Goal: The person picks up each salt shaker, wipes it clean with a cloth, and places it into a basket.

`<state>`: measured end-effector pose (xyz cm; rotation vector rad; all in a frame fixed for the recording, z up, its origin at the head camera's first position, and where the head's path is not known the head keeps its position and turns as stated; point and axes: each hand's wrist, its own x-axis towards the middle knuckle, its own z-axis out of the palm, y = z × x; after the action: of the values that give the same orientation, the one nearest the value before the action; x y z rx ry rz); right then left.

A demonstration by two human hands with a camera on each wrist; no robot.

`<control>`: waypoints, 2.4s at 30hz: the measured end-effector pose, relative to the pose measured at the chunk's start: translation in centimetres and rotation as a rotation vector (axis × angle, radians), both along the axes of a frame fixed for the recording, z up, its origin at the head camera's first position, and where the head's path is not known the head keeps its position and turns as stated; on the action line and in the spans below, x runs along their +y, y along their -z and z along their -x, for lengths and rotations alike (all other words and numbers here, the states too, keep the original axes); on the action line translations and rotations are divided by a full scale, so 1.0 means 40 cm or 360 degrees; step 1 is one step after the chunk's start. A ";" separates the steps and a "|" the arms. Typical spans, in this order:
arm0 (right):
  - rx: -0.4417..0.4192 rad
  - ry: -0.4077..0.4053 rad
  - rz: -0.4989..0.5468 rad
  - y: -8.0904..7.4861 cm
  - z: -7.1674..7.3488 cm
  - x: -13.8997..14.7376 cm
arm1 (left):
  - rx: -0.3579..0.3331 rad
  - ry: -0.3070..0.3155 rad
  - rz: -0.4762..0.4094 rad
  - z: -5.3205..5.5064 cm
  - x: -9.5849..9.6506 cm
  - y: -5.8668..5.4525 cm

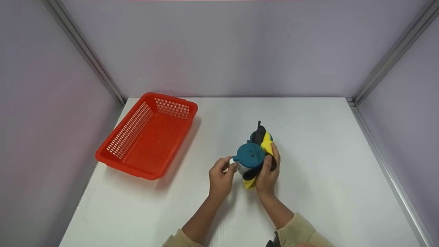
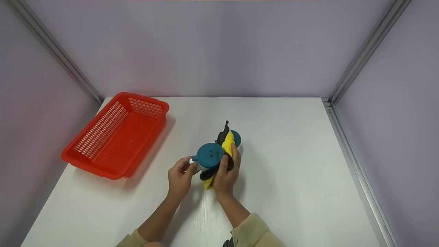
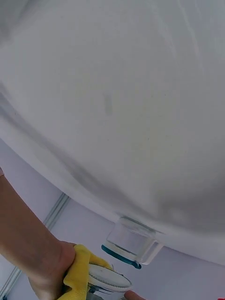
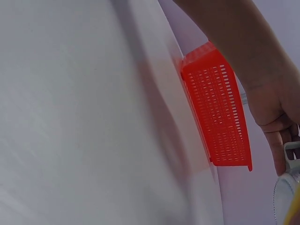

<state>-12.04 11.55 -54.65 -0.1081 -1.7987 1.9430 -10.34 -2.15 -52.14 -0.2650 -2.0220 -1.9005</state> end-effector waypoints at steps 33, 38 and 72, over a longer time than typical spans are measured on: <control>-0.0112 -0.0379 -0.0007 -0.010 0.017 0.062 | -0.0115 0.0330 0.0033 0.056 -0.073 0.031; -0.0117 -0.0407 -0.0033 -0.010 0.022 0.066 | -0.0145 0.0279 0.0062 0.070 -0.073 0.059; -0.0159 -0.0083 0.0037 -0.017 0.015 0.051 | -0.0015 0.0074 0.0434 0.043 -0.023 0.036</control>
<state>-12.66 13.59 -53.97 -0.1705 -1.8599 2.0279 -12.04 -3.06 -53.57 -0.3748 -2.2991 -1.6507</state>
